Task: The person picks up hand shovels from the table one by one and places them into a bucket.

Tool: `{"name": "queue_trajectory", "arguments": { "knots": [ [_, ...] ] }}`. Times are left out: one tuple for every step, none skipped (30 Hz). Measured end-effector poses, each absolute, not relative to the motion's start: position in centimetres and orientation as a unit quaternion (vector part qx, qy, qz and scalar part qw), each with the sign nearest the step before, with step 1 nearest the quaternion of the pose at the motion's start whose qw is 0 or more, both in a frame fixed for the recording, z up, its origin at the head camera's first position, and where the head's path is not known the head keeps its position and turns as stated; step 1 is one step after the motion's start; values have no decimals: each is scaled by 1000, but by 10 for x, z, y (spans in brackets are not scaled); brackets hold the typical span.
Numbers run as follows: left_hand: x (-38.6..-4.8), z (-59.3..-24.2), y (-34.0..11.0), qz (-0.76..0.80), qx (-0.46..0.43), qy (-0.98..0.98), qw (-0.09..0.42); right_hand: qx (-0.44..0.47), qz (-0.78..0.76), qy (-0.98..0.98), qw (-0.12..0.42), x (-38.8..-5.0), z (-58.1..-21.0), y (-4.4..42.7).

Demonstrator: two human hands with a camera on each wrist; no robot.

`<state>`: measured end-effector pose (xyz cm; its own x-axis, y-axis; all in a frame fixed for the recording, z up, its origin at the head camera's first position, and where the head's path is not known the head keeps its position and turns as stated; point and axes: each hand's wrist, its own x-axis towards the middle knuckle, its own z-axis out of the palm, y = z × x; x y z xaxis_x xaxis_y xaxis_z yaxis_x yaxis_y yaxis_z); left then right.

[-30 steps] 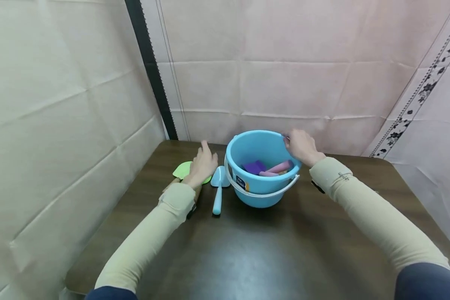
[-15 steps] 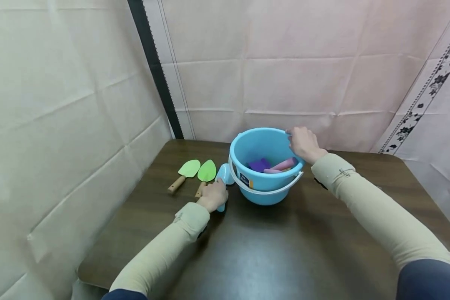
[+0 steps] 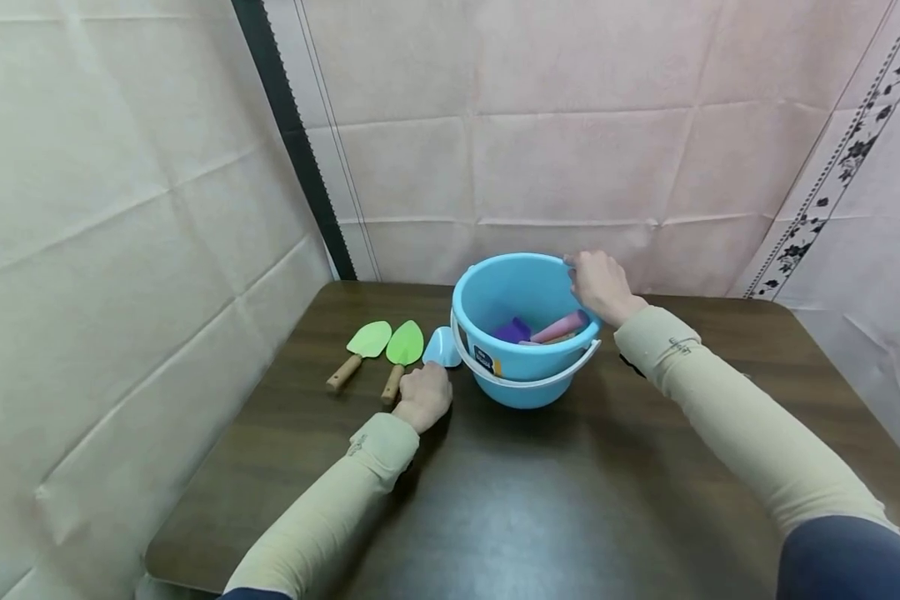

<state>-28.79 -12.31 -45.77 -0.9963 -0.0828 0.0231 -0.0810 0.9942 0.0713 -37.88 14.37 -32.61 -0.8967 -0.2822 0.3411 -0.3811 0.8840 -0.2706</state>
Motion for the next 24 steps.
{"name": "queue_trajectory", "arguments": {
  "knots": [
    [-288, -458, -123, -37, 40, -998, 20, 171, 168, -960, 148, -378, -327, 144],
    [-289, -458, -123, -38, 38, -998, 26, 170, 169, -960, 147, -378, -327, 144],
    [-289, -457, -123, -38, 36, -998, 31, 169, 168, -960, 146, -377, -327, 144],
    [-289, -457, -123, -38, 35, -998, 35, 169, 168, -960, 145, -377, -328, 144],
    [-290, -456, -123, -38, 34, -998, 39, 170, 169, -960, 144, -377, -328, 144],
    [-291, -455, -123, -38, 33, -998, 43, 172, 167, -960, 145, -377, -328, 144],
    [-292, -454, -124, -38, 33, -998, 47, 174, 167, -959, 146, -377, -327, 144],
    [-293, -453, -124, -38, 33, -997, 52, 175, 168, -959, 146, -377, -327, 144],
    [-294, -451, -124, -38, 33, -997, 55, 176, 166, -959, 148, -378, -326, 144],
    [-295, -449, -125, -38, 33, -997, 57, 177, 165, -959, 149, -378, -326, 144],
    [-296, -446, -125, -40, 33, -997, 61, 178, 166, -959, 149, -379, -325, 144],
    [-297, -444, -126, -41, 33, -997, 64, 178, 165, -959, 149, -379, -324, 143],
    [-299, -441, -127, -43, 32, -996, 66, 176, 165, -959, 147, -380, -323, 143],
    [-300, -439, -128, -47, 31, -996, 67, 175, 164, -960, 146, -380, -322, 143],
    [-300, -437, -129, -48, 28, -996, 67, 173, 163, -960, 147, -380, -322, 143],
    [-301, -434, -129, -52, 25, -996, 68, 171, 163, -961, 146, -380, -322, 143],
    [-301, -432, -130, -54, 22, -996, 66, 170, 163, -961, 145, -380, -322, 143],
    [-301, -431, -131, -52, 20, -996, 64, 169, 163, -961, 145, -380, -322, 144],
    [-301, -429, -132, -52, 18, -996, 64, 169, 165, -961, 145, -379, -323, 144],
    [-301, -428, -133, -49, 17, -997, 63, 170, 166, -961, 145, -379, -323, 143],
    [-301, -427, -134, -47, 16, -997, 61, 170, 168, -960, 144, -379, -324, 143],
    [-301, -426, -135, -46, 16, -997, 61, 171, 171, -960, 143, -379, -325, 143],
    [-301, -425, -136, -42, 16, -997, 61, 171, 172, -960, 143, -379, -326, 144],
    [-301, -425, -136, -40, 16, -997, 62, 171, 174, -959, 143, -378, -327, 144]
  ]
}}
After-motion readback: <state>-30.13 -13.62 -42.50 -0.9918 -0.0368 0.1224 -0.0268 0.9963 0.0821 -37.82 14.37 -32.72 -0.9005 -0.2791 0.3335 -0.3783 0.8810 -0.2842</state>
